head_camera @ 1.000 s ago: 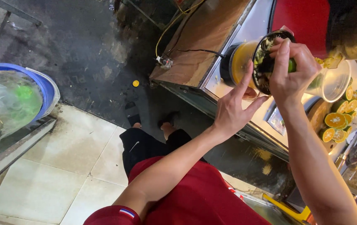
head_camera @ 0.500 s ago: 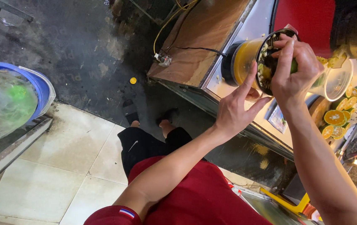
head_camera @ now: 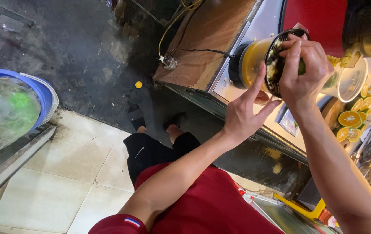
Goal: The person juices citrus fruits using a manual press, toasts and prepares a sandwich with meat and vegetables, and then packages the order for a customer.
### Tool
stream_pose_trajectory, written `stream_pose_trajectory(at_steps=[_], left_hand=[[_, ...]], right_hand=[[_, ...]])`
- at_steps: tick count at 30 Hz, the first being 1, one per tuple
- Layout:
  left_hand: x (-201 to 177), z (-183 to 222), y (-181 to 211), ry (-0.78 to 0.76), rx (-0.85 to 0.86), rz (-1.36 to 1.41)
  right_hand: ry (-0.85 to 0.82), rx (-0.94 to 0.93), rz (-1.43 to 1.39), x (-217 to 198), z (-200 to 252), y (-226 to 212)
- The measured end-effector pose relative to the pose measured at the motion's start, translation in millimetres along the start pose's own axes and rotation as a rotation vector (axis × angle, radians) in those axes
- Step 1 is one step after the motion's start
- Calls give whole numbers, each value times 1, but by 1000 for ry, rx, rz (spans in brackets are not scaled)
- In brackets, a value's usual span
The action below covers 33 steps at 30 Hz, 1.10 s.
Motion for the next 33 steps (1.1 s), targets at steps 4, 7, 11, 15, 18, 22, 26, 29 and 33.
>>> stream_pose_trajectory(at_steps=[4, 7, 11, 15, 18, 22, 26, 29, 33], left_hand=[[0, -2, 0, -5, -11, -8], [0, -1, 0, 2, -6, -8], [0, -1, 1, -10, 14, -2], [-2, -2, 4, 18, 39, -14], [-3, -2, 6, 22, 39, -32], [-4, -4, 9, 11, 29, -31], [-4, -6, 13, 13, 35, -37], [-2, -5, 13, 3, 81, 4], [0, -9, 15, -11, 61, 21]], right_hand=[[16, -56, 63, -2, -5, -12], [4, 60, -8, 2, 5, 12], [19, 25, 8, 1, 6, 9], [20, 38, 38, -1, 4, 8], [38, 52, 22, 0, 4, 11], [61, 70, 18, -2, 3, 12], [124, 48, 18, -3, 4, 15], [203, -19, 21, -9, 8, 7], [272, 10, -143, -20, 11, 14]])
Point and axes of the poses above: each hand's wrist, its own z-axis away from the middle knuckle, its own x-axis out of the palm, y = z × x, the point moved 8 cm from there along -z, towards the middle knuckle, and after that the axes turned 4 degrees about -y, right-handed, at the moved point
